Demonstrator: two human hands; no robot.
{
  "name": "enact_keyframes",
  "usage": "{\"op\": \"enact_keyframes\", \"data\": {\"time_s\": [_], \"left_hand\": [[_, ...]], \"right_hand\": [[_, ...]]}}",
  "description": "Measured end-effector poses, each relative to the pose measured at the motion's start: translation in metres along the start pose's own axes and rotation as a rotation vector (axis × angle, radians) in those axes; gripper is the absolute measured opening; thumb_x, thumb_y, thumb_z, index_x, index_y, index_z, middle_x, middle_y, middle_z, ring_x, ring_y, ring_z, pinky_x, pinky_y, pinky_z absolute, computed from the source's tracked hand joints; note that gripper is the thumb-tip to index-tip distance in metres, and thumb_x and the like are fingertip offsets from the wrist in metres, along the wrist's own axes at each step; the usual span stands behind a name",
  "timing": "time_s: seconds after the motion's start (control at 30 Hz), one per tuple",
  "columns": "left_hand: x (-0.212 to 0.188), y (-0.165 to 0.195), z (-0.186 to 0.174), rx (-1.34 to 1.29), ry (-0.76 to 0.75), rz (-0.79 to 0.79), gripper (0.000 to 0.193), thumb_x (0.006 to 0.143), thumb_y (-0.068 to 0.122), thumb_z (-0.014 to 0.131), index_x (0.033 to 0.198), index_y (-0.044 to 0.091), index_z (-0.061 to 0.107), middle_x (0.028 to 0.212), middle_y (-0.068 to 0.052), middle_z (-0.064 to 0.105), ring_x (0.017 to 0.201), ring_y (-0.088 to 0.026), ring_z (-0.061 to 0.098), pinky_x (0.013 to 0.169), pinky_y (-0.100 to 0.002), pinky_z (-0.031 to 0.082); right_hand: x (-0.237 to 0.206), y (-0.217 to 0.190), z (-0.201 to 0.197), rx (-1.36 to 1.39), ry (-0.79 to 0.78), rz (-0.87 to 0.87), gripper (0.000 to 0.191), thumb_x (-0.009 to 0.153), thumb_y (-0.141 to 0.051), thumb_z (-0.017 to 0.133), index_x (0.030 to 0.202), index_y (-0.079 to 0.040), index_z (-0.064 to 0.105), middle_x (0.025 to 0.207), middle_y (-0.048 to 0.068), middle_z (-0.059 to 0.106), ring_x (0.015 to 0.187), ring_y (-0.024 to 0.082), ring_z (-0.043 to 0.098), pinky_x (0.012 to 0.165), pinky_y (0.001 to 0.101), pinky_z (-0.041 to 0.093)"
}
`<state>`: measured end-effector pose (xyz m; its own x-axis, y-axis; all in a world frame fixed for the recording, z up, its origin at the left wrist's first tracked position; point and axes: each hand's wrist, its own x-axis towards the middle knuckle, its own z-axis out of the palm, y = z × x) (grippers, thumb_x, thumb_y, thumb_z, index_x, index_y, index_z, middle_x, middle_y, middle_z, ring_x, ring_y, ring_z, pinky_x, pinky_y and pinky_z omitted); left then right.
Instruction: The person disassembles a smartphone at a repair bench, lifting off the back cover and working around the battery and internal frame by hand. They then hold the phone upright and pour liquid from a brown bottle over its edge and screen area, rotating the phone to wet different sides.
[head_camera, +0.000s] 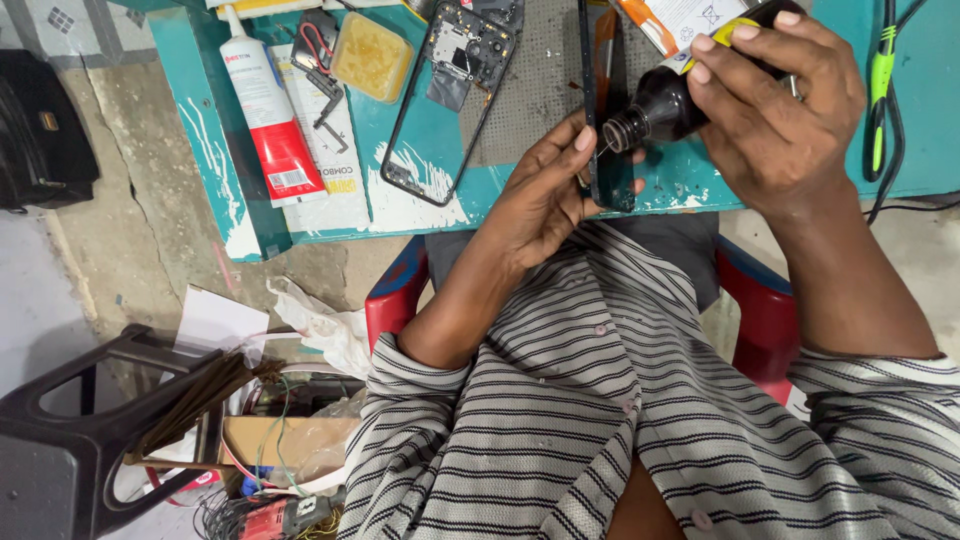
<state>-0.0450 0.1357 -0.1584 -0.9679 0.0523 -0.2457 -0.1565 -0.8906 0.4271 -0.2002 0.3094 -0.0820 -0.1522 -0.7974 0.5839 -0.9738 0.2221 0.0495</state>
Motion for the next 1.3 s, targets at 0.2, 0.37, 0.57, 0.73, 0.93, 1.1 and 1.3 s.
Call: {"op": "enact_keyframes", "data": {"time_s": [0.2, 0.37, 0.57, 0.73, 0.93, 1.1, 1.3], "left_hand": [[-0.002, 0.000, 0.001, -0.035, 0.057, -0.008, 0.054, 0.111, 0.025, 0.058, 0.152, -0.004, 0.039, 0.133, -0.017, 0.062, 0.120, -0.027, 0.067, 0.099, -0.046, 0.063], [-0.003, 0.000, -0.001, -0.038, 0.054, -0.007, 0.054, 0.111, 0.028, 0.056, 0.152, -0.003, 0.041, 0.134, -0.017, 0.062, 0.121, -0.027, 0.067, 0.099, -0.047, 0.063], [-0.009, 0.001, -0.012, -0.071, -0.012, -0.016, 0.056, 0.113, 0.037, 0.053, 0.151, -0.003, 0.043, 0.132, -0.025, 0.066, 0.114, -0.034, 0.071, 0.101, -0.048, 0.061], [-0.015, -0.003, -0.022, -0.119, 0.019, -0.035, 0.064, 0.110, 0.043, 0.054, 0.149, -0.007, 0.044, 0.134, -0.028, 0.065, 0.118, -0.036, 0.069, 0.105, -0.051, 0.058], [-0.021, -0.005, -0.027, -0.141, -0.057, -0.052, 0.073, 0.107, 0.048, 0.058, 0.154, -0.006, 0.040, 0.144, -0.024, 0.058, 0.132, -0.034, 0.063, 0.111, -0.052, 0.055], [-0.025, 0.002, -0.026, -0.034, -0.120, -0.101, 0.077, 0.107, 0.044, 0.061, 0.159, -0.006, 0.034, 0.155, -0.023, 0.048, 0.137, -0.033, 0.058, 0.113, -0.052, 0.053], [-0.024, 0.004, -0.030, -0.073, -0.194, -0.094, 0.087, 0.100, 0.044, 0.072, 0.160, -0.006, 0.033, 0.151, -0.023, 0.049, 0.134, -0.030, 0.058, 0.112, -0.049, 0.051]], "right_hand": [[0.001, 0.003, 0.007, 0.002, 0.022, -0.014, 0.019, 0.084, 0.003, 0.087, 0.100, -0.002, 0.078, 0.115, 0.009, 0.081, 0.112, 0.027, 0.068, 0.101, 0.0460, 0.055], [0.002, 0.004, 0.012, -0.001, 0.042, -0.028, 0.018, 0.090, 0.001, 0.086, 0.105, -0.002, 0.077, 0.118, 0.009, 0.080, 0.116, 0.027, 0.067, 0.104, 0.0456, 0.055], [0.003, 0.000, 0.012, -0.016, 0.020, -0.009, 0.018, 0.086, 0.000, 0.087, 0.102, -0.004, 0.078, 0.115, 0.006, 0.081, 0.112, 0.025, 0.067, 0.099, 0.0439, 0.056], [0.009, -0.005, 0.012, -0.015, 0.022, -0.005, 0.017, 0.090, -0.005, 0.087, 0.105, -0.007, 0.079, 0.118, 0.003, 0.080, 0.115, 0.023, 0.065, 0.100, 0.0418, 0.055], [0.017, -0.012, 0.011, -0.055, 0.017, -0.011, 0.013, 0.085, -0.011, 0.083, 0.098, -0.009, 0.080, 0.111, 0.001, 0.080, 0.110, 0.021, 0.066, 0.098, 0.0399, 0.056], [0.013, -0.019, 0.003, 0.004, -0.007, 0.092, 0.019, 0.083, -0.007, 0.082, 0.101, -0.006, 0.079, 0.113, 0.004, 0.079, 0.110, 0.024, 0.066, 0.099, 0.0424, 0.055], [0.007, -0.024, 0.004, 0.013, -0.008, 0.147, 0.018, 0.086, -0.005, 0.082, 0.103, -0.006, 0.078, 0.114, 0.003, 0.078, 0.109, 0.024, 0.066, 0.099, 0.0425, 0.055]]}}
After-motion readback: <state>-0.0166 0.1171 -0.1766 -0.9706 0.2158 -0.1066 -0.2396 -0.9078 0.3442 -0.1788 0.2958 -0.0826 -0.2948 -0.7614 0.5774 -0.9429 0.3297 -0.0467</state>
